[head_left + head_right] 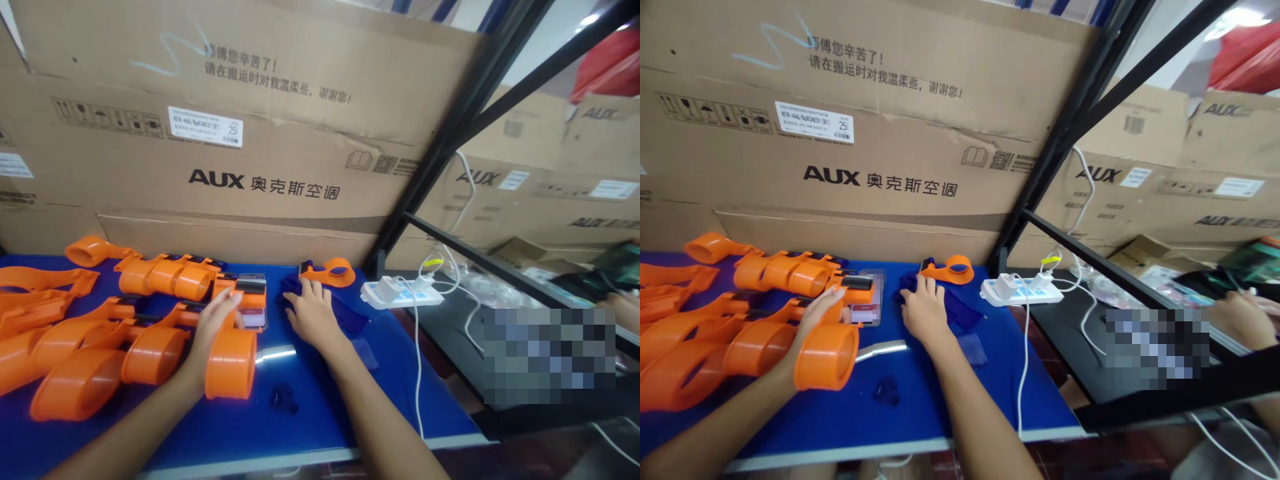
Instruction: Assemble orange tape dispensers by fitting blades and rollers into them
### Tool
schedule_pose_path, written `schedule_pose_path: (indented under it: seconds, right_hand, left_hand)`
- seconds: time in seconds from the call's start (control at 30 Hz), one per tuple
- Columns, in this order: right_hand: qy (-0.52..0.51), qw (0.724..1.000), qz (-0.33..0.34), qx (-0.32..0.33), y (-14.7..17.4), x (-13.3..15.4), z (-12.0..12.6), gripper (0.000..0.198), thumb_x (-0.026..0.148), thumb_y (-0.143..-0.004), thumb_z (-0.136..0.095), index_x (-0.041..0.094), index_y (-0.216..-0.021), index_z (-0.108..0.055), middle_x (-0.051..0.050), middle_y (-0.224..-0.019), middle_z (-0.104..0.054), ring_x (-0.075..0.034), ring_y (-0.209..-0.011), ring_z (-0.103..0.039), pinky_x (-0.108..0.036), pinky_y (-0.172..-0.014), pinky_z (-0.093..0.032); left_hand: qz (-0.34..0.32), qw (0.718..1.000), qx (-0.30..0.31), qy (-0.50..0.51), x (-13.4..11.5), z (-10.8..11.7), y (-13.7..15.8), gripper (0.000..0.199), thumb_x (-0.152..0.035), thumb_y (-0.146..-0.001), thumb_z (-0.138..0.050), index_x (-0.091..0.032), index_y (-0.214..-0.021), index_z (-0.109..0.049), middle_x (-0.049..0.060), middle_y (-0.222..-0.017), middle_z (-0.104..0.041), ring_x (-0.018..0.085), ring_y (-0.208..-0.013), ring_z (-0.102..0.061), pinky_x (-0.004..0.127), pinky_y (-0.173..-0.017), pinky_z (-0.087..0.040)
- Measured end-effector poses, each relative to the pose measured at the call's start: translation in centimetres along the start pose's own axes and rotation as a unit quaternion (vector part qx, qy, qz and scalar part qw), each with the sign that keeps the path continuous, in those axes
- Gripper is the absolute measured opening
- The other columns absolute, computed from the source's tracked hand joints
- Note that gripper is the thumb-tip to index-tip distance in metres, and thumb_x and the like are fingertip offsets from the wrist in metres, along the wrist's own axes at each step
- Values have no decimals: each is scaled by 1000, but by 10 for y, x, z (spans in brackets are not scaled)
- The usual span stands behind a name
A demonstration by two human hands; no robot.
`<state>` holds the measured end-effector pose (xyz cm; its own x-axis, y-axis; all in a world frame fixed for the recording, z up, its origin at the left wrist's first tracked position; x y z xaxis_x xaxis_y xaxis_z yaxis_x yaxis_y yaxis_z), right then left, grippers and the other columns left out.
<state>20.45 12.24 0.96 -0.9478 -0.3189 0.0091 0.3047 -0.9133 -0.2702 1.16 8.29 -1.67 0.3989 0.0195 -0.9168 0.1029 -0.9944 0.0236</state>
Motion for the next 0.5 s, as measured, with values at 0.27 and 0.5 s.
schedule_pose_path:
  seconds: [0.27,0.5]
  right_hand:
    - [-50,997,61,8,-2,10,2,29,29,-90,-70,27,-119,-72,-16,-139,-50,-38,-132,-38,-49,-97,-35]
    - [-41,997,63,9,-2,7,-1,27,28,-91,-67,24,-117,-72,-16,-136,-53,-37,-128,-40,-49,-96,-34]
  left_hand:
    - [12,1000,-4,1,3,3,-3,44,-54,-76,-79,-21,-68,-50,-7,-49,-47,9,-42,-43,22,-46,-37]
    - [13,1000,-14,-4,6,7,-5,43,-53,-76,-79,-21,-70,-52,-6,-50,-50,9,-42,-45,22,-46,-39]
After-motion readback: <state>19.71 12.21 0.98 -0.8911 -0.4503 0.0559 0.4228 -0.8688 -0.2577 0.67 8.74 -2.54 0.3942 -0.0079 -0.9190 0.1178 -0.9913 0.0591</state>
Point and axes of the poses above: each hand's wrist, its own y-axis away from the middle knuckle, its own z-axis out of the back of the hand, x = y × z, the point moved 9 cm from there along -y, towards the middle knuckle
